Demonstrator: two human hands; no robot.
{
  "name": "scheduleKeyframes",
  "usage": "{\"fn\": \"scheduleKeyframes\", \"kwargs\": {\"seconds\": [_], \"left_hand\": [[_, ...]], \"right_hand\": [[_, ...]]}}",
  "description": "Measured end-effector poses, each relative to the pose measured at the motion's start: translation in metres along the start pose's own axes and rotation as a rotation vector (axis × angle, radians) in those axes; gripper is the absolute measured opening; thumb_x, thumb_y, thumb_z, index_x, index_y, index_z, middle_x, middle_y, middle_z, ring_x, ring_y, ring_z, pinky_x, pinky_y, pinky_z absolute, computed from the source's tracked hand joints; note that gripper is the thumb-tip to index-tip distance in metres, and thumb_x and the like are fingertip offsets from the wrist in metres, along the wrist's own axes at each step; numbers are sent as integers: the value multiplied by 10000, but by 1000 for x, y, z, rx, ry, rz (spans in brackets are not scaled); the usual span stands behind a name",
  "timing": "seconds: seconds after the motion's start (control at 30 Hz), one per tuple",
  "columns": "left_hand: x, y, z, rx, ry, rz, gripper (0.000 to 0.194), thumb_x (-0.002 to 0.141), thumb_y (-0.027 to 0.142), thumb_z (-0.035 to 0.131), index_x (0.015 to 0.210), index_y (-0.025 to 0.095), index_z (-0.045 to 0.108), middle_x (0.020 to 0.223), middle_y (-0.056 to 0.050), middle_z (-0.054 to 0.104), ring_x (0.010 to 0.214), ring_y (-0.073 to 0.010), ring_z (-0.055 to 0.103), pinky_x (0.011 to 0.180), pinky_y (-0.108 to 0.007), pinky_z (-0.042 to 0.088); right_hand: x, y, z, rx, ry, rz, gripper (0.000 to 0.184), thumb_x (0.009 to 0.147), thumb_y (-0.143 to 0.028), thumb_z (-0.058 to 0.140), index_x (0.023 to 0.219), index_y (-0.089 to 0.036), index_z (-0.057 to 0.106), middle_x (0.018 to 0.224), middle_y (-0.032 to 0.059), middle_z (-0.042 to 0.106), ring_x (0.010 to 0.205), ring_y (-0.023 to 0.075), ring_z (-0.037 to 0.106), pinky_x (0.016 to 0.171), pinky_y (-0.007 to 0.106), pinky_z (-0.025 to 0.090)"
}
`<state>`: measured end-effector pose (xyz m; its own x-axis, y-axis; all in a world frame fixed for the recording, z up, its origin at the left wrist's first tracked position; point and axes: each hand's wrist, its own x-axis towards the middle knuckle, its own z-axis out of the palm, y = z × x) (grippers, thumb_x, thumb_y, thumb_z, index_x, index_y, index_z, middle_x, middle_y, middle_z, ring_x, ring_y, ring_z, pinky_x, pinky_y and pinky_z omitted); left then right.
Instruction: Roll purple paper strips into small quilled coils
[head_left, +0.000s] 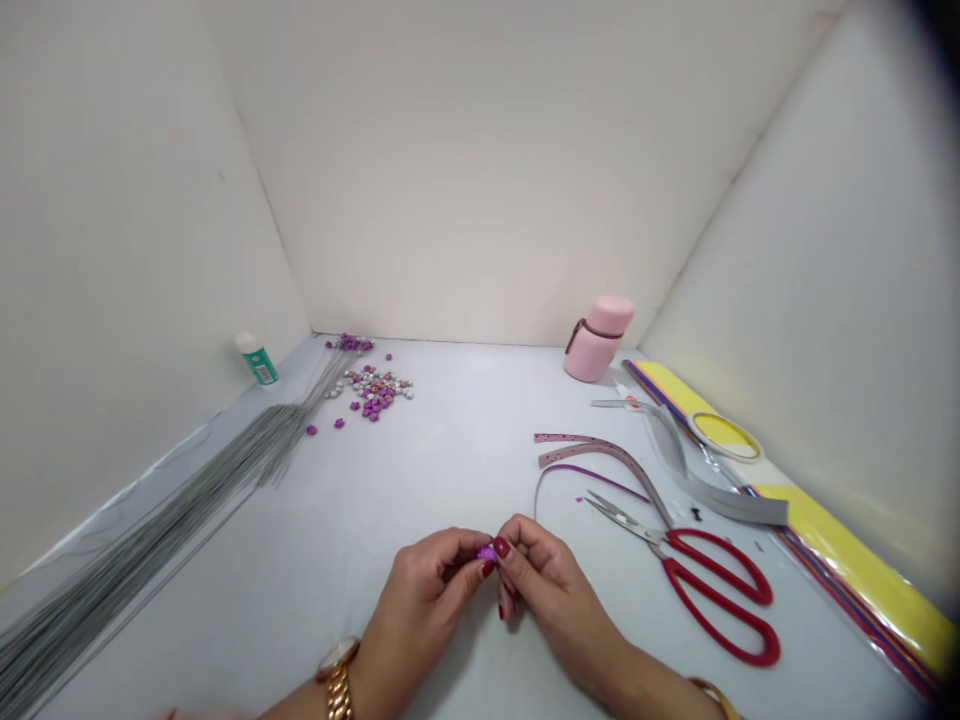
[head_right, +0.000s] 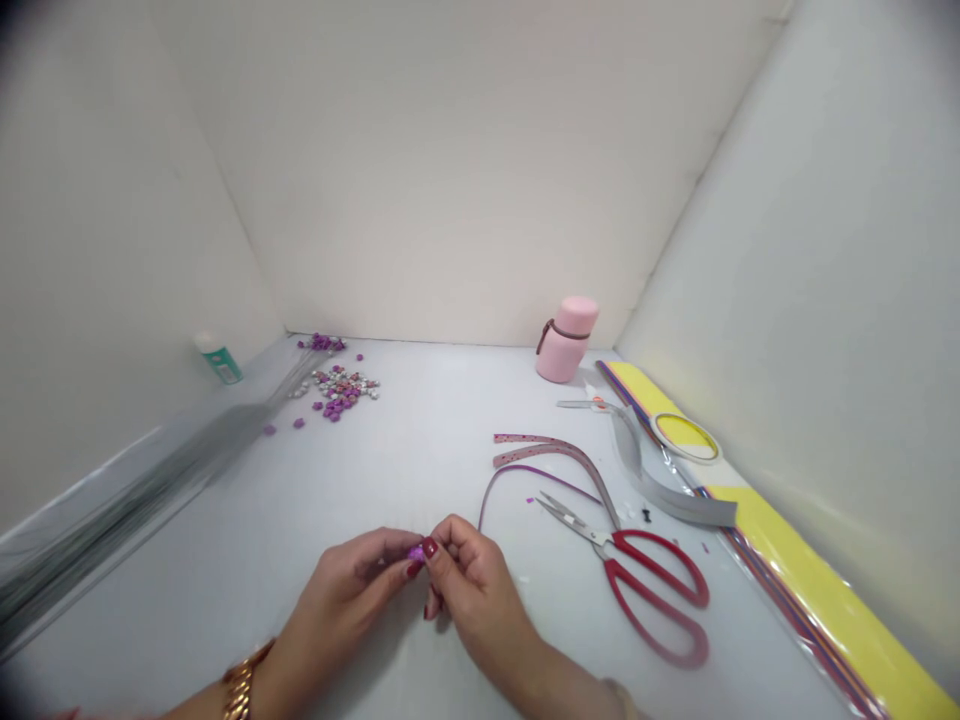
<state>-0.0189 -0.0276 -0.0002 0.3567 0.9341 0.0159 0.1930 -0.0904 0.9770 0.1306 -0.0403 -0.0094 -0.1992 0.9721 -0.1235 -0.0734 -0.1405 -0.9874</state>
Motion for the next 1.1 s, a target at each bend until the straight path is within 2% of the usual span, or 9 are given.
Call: {"fn": "scheduleKeyframes", "kwargs": {"seconds": [0.2, 0.33, 0.53, 0.67, 0.83, 0.97, 1.03, 1.1], "left_hand": [[9, -5, 3, -437, -16, -219, 110, 730, 227, 623, 729, 118, 641, 580, -13, 615, 571, -124, 548, 583, -232, 414], [12, -2, 2, -530, 54, -318, 126, 677, 218, 677, 735, 111, 643, 578, -6, 609, 556, -98, 526, 578, -207, 400], [9, -1, 3, -468, -6, -214, 135, 728, 243, 628, 752, 111, 642, 627, -30, 629, 607, -118, 537, 597, -213, 407], [9, -6, 4, -436, -15, -233, 136, 720, 248, 633, 736, 113, 637, 642, -42, 651, 604, -122, 539, 576, -206, 400], [9, -4, 1, -490, -55, -258, 122, 724, 222, 628, 686, 107, 630, 602, -20, 628, 575, -100, 520, 574, -191, 391], [9, -4, 1, -529, 3, -272, 111, 707, 215, 646, 694, 106, 631, 593, -7, 616, 576, -90, 519, 585, -180, 399], [9, -7, 1, -547, 43, -299, 134, 704, 233, 652, 739, 105, 637, 651, -25, 639, 607, -94, 539, 612, -185, 413], [9, -10, 0, -575, 59, -303, 167, 718, 262, 638, 787, 111, 636, 721, -49, 658, 656, -108, 563, 642, -197, 425]], "right_hand": [[3, 2, -1, 64, -8, 14, 240, 860, -372, 436, 720, -176, 434, 546, -53, 491, 452, 75, 443, 482, 200, 333], [6, 2, -4, -3, 67, -32, 258, 884, -384, 372, 728, -184, 427, 575, -57, 451, 480, 84, 475, 482, 204, 352], [4, 4, -5, -260, -20, -173, 185, 871, -320, 423, 757, -179, 462, 621, -26, 510, 537, 98, 470, 519, 214, 381], [2, 7, -6, -385, -1, -257, 183, 881, -294, 391, 751, -182, 456, 573, -38, 480, 521, 97, 471, 515, 210, 390], [3, 7, -3, -497, -12, -285, 175, 881, -273, 362, 759, -186, 454, 621, -17, 554, 567, 103, 546, 537, 201, 436], [10, -5, -11, -583, 68, -277, 171, 866, -264, 366, 748, -189, 463, 584, -29, 555, 546, 109, 571, 526, 199, 454], [9, -18, -26, -649, 179, -274, 173, 871, -264, 327, 785, -190, 459, 616, -18, 553, 562, 122, 573, 540, 222, 457], [0, -30, -51, -739, 304, -268, 134, 845, -263, 362, 835, -192, 476, 705, 16, 574, 623, 153, 572, 593, 271, 452]]}}
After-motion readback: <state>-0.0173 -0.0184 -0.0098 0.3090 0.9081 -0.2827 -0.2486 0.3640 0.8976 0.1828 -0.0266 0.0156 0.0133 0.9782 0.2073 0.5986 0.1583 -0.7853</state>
